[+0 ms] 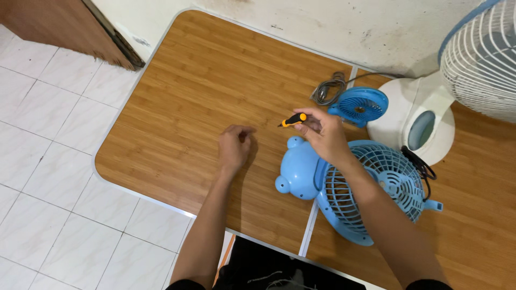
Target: The person assembles a small blue portable fan by attaching its front grille and securing it with screws using a screwdriver. Then the person moves to a larger blue bear-shaped fan and begins unscrewing its rear housing.
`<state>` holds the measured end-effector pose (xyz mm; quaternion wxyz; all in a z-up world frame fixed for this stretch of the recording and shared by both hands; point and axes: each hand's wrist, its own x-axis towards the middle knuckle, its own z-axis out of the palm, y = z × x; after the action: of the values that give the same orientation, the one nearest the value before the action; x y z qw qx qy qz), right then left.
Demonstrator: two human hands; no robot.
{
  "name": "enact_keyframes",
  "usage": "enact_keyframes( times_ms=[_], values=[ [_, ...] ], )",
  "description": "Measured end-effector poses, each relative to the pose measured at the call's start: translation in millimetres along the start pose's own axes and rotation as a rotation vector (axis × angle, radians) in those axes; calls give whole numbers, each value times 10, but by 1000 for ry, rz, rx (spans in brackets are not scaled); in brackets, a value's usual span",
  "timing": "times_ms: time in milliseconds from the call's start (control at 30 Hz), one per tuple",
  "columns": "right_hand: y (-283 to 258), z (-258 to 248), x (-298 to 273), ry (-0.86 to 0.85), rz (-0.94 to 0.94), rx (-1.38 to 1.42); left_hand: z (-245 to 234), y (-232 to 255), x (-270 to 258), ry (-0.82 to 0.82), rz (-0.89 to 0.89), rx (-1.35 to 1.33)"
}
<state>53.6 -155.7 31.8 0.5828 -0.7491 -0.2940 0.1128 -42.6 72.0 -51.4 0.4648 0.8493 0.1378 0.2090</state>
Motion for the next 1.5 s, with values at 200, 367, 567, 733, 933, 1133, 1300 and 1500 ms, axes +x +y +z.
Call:
enact_keyframes(
  times_ms=[200, 367, 567, 733, 933, 1133, 1300, 1500],
  values=[
    [-69, -2, -8, 16, 88, -117, -24, 9, -65, 27, 58, 118],
    [-111, -24, 16, 24, 51, -159, 7, 16, -104, 85, 120, 180],
    [-103, -60, 18, 52, 56, -203, 48, 6, -136, 37, 7, 269],
    [8, -79, 10, 62, 24, -108, 71, -64, -151, 70, 70, 287],
    [125, -120, 21, 99, 30, -67, 95, -106, -137, 99, 95, 231],
    [83, -185, 30, 125, 40, -210, 201, 243, -326, 106, 167, 105],
    [-37, -318, 15, 114, 61, -270, 518, 858, -652, -22, 246, -61],
    [-199, -632, -319, 121, 69, -16, 608, 1069, -717, -200, 292, 87]
  ],
)
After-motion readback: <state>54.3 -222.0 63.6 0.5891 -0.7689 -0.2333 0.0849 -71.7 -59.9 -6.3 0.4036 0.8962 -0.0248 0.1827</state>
